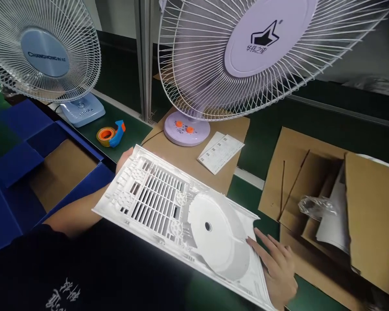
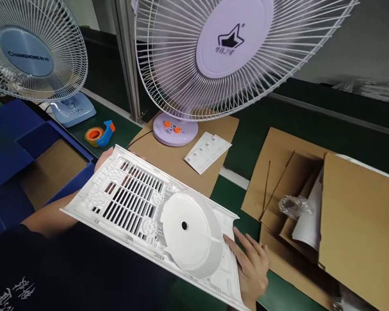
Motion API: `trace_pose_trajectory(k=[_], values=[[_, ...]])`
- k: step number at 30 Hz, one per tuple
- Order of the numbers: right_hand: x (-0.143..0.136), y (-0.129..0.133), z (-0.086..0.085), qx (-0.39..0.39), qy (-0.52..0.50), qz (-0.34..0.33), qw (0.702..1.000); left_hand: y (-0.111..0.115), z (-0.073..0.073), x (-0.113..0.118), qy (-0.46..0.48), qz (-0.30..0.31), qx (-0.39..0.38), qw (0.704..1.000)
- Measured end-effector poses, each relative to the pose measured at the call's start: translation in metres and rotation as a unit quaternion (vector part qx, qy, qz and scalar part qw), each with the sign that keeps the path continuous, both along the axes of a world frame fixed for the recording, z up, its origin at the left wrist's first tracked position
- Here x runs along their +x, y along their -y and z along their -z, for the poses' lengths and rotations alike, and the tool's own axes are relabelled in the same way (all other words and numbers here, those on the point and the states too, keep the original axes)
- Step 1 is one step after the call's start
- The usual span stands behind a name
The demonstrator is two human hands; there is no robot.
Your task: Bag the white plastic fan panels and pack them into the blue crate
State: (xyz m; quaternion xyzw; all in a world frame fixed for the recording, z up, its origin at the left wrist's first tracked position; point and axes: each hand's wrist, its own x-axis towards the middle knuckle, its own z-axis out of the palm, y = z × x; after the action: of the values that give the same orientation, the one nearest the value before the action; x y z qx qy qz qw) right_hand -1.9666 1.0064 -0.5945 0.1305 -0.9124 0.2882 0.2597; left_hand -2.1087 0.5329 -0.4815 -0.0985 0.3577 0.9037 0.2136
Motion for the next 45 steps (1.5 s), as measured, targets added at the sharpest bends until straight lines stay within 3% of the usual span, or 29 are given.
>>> trace_pose_trajectory(k=[5, 12, 18, 29, 32, 35, 37, 42, 45], values=[[-0.005, -0.005, 0.01, -0.037, 0.031, -0.017, 0.999, -0.024, -0.022, 0.003, 0.104, -0.056, 0.05, 0.992], [-0.004, -0.006, 0.011, -0.028, 0.049, -0.058, 0.997, -0.03, -0.041, 0.007, 0.142, -0.092, 0.007, 0.986], [-0.002, -0.001, 0.008, -0.041, 0.046, -0.048, 0.997, -0.029, -0.035, 0.012, 0.098, -0.091, -0.064, 0.989], [-0.003, 0.005, 0.006, -0.043, 0.04, -0.058, 0.997, -0.012, -0.026, 0.01, 0.099, -0.088, -0.108, 0.985], [-0.003, 0.007, 0.005, -0.029, 0.021, -0.039, 0.999, -0.007, -0.025, 0.008, 0.095, -0.052, -0.085, 0.991], [-0.001, 0.006, 0.008, 0.033, -0.014, -0.016, 0.999, 0.002, -0.018, 0.006, 0.049, -0.009, -0.064, 0.997], [0.0, 0.004, 0.008, 0.097, -0.042, -0.004, 0.994, 0.012, -0.008, 0.005, 0.015, -0.004, -0.09, 0.996], [0.0, -0.002, -0.001, 0.214, -0.077, 0.03, 0.973, 0.043, 0.03, -0.006, 0.013, -0.071, -0.33, 0.941], [-0.004, 0.001, -0.004, 0.245, -0.078, 0.04, 0.966, 0.054, 0.058, -0.018, 0.009, -0.064, -0.358, 0.932]])
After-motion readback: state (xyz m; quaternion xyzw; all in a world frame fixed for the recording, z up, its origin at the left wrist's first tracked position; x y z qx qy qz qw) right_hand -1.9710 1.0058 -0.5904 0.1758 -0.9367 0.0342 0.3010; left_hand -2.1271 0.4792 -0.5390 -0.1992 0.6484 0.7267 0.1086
